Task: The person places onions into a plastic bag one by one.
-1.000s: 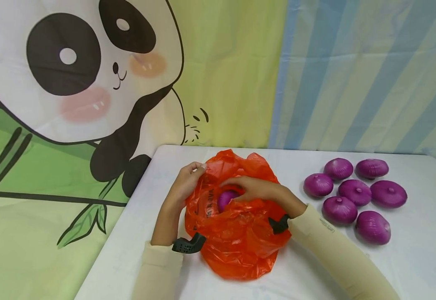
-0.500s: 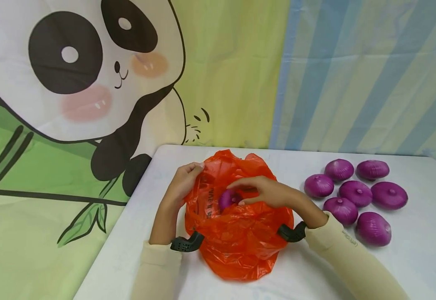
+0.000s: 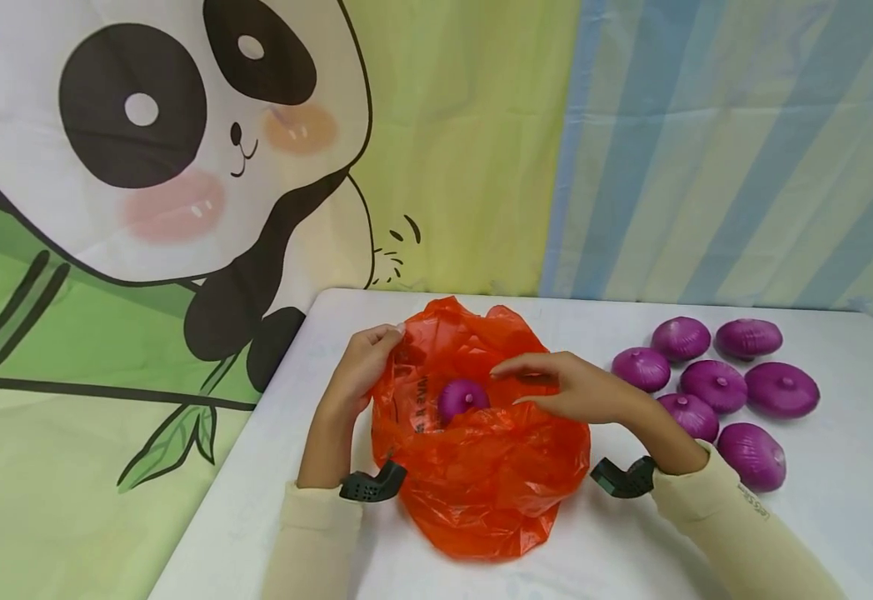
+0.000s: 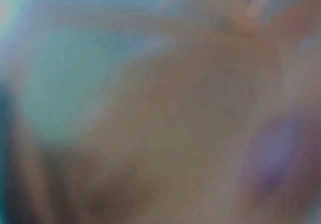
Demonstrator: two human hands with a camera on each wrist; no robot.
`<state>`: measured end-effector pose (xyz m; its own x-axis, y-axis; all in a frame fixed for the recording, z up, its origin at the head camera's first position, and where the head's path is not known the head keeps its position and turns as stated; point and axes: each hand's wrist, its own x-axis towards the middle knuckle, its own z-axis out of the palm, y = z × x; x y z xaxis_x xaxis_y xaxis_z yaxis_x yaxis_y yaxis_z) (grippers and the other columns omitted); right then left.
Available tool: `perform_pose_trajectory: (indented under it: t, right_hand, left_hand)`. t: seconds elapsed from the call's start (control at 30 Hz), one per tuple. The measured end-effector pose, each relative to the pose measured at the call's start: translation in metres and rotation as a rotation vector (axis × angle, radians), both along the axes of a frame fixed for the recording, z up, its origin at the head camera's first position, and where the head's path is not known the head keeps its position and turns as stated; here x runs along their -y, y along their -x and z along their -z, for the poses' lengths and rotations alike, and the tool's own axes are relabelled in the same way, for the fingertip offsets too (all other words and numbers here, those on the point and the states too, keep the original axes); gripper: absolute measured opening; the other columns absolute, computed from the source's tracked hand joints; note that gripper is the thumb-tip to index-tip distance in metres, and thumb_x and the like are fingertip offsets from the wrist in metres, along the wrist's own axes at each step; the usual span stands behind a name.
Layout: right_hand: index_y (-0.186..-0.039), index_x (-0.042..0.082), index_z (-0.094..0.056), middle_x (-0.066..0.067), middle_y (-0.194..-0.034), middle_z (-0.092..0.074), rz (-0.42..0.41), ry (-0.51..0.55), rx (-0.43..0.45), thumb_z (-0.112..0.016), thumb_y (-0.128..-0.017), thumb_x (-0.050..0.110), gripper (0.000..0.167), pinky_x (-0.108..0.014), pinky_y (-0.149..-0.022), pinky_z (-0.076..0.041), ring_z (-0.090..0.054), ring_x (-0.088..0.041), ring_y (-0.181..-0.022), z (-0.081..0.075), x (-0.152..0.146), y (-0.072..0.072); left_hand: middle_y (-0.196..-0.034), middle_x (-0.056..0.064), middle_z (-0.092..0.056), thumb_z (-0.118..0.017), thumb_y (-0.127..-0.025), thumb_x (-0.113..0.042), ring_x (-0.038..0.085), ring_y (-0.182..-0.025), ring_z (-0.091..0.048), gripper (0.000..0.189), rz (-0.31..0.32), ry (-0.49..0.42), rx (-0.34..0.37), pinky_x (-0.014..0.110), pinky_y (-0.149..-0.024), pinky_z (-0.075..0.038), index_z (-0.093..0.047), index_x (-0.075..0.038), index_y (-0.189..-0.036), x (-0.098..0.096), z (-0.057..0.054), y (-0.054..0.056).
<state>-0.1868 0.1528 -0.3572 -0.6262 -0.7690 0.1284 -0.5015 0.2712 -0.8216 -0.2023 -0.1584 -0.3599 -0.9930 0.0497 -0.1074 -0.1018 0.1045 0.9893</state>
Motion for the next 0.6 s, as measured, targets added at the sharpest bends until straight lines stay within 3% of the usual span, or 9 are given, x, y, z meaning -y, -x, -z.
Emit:
perform_pose_trajectory:
  t: [0.2,0.37,0.6]
  right_hand:
    - [-0.129,0.006,-0.059,-0.012,-0.126,-0.060,0.151,0.101,0.010,-0.069,-0.090,0.007,0.040,-0.043,-0.091,-0.049,-0.054,-0.035,-0.120,0.008,-0.027,-0.001]
    - [-0.132,0.006,-0.057,-0.014,-0.126,-0.060,0.264,0.107,-0.007,-0.069,-0.090,0.010,0.043,-0.034,-0.089,-0.050,-0.052,-0.035,-0.124,0.012,-0.053,-0.007]
    - [-0.133,0.002,-0.055,-0.014,-0.124,-0.062,0.351,0.083,-0.040,-0.069,-0.091,0.007,0.045,-0.021,-0.087,-0.048,-0.058,-0.009,-0.116,0.020,-0.087,-0.017]
  left_hand:
    - [-0.092,0.009,-0.059,-0.053,-0.101,-0.029,0.021,-0.083,-0.059,0.032,0.010,0.000,0.013,0.031,-0.075,-0.054,-0.064,0.001,-0.098,-0.005,0.001,0.001]
    - [-0.100,0.012,-0.059,-0.053,-0.101,-0.029,0.024,-0.090,-0.060,0.031,0.010,0.022,0.028,0.035,-0.080,-0.054,-0.064,0.000,-0.104,-0.007,0.002,0.001]
    - [-0.103,0.013,-0.058,-0.053,-0.101,-0.029,0.025,-0.089,-0.061,0.028,-0.001,0.012,0.030,0.036,-0.078,-0.055,-0.061,-0.002,-0.105,-0.006,0.001,0.002]
